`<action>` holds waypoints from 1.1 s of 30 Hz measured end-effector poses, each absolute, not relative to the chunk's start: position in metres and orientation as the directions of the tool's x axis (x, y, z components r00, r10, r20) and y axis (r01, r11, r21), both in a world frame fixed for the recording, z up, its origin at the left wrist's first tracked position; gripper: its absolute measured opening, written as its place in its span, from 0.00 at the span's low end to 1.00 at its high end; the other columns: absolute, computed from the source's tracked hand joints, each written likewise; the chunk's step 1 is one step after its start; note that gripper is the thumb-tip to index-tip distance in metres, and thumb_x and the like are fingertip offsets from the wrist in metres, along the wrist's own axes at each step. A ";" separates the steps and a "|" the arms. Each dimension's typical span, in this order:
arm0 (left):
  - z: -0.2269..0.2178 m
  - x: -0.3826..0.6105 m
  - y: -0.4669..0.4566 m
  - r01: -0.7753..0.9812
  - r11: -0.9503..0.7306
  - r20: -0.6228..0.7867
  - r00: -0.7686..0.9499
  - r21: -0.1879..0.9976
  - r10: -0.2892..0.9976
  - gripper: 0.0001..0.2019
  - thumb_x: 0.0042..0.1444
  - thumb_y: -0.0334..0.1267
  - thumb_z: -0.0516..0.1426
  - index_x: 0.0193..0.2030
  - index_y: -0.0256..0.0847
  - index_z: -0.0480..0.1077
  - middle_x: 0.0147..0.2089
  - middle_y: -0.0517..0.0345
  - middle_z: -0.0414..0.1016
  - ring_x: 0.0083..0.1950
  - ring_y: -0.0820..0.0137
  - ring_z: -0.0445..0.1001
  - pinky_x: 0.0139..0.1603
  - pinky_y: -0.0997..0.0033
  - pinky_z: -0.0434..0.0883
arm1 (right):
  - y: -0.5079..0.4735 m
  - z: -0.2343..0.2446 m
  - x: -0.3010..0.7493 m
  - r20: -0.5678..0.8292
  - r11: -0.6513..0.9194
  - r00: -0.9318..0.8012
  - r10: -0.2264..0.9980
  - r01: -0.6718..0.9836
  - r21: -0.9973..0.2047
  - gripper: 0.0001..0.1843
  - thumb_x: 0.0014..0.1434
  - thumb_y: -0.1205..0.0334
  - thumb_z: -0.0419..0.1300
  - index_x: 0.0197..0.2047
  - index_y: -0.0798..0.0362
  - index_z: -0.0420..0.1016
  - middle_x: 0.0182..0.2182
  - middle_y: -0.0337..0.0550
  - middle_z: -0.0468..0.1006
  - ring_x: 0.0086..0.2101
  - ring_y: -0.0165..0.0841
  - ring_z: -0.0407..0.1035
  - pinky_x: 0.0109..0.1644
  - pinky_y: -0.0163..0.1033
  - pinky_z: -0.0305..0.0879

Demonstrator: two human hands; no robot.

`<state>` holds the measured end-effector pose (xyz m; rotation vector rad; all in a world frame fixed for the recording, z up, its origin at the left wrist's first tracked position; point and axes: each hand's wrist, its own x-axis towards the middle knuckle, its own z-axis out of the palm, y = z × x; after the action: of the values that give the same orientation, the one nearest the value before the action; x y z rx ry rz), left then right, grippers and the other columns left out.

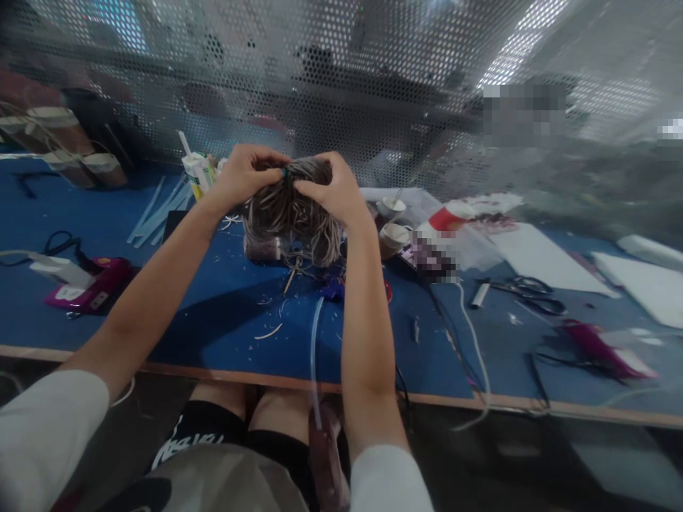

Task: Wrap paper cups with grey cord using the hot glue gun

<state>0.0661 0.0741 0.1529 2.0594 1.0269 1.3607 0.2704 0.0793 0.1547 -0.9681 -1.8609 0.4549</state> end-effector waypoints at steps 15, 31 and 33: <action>0.140 0.072 0.075 0.630 -0.588 0.663 0.152 0.507 0.733 0.16 0.45 0.27 0.57 0.42 0.43 0.70 0.38 0.56 0.78 0.52 0.58 0.76 0.62 0.53 0.66 | 0.072 0.147 0.254 0.769 0.626 -0.133 0.625 0.674 -0.392 0.15 0.50 0.70 0.64 0.36 0.45 0.64 0.44 0.46 0.68 0.53 0.45 0.59 0.61 0.60 0.61; 0.163 0.020 0.072 0.690 -0.328 0.648 -0.267 0.645 0.713 0.12 0.44 0.30 0.60 0.34 0.48 0.65 0.29 0.69 0.75 0.38 0.67 0.74 0.54 0.57 0.66 | 0.069 0.155 0.296 0.706 0.473 0.164 0.689 0.637 -0.609 0.15 0.48 0.71 0.60 0.29 0.43 0.58 0.34 0.43 0.74 0.53 0.46 0.63 0.62 0.61 0.58; 0.162 0.010 0.076 0.677 -0.291 0.626 -0.319 0.676 0.712 0.12 0.44 0.30 0.61 0.34 0.47 0.65 0.29 0.69 0.75 0.41 0.67 0.73 0.55 0.56 0.65 | 0.078 0.150 0.299 0.718 0.424 0.163 0.677 0.711 -0.561 0.12 0.50 0.70 0.60 0.29 0.44 0.60 0.33 0.42 0.75 0.50 0.45 0.67 0.61 0.60 0.59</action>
<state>0.0102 0.0762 0.1622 1.8144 1.8517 1.7179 0.2986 0.0777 0.1505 -1.2743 -1.5365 -0.0377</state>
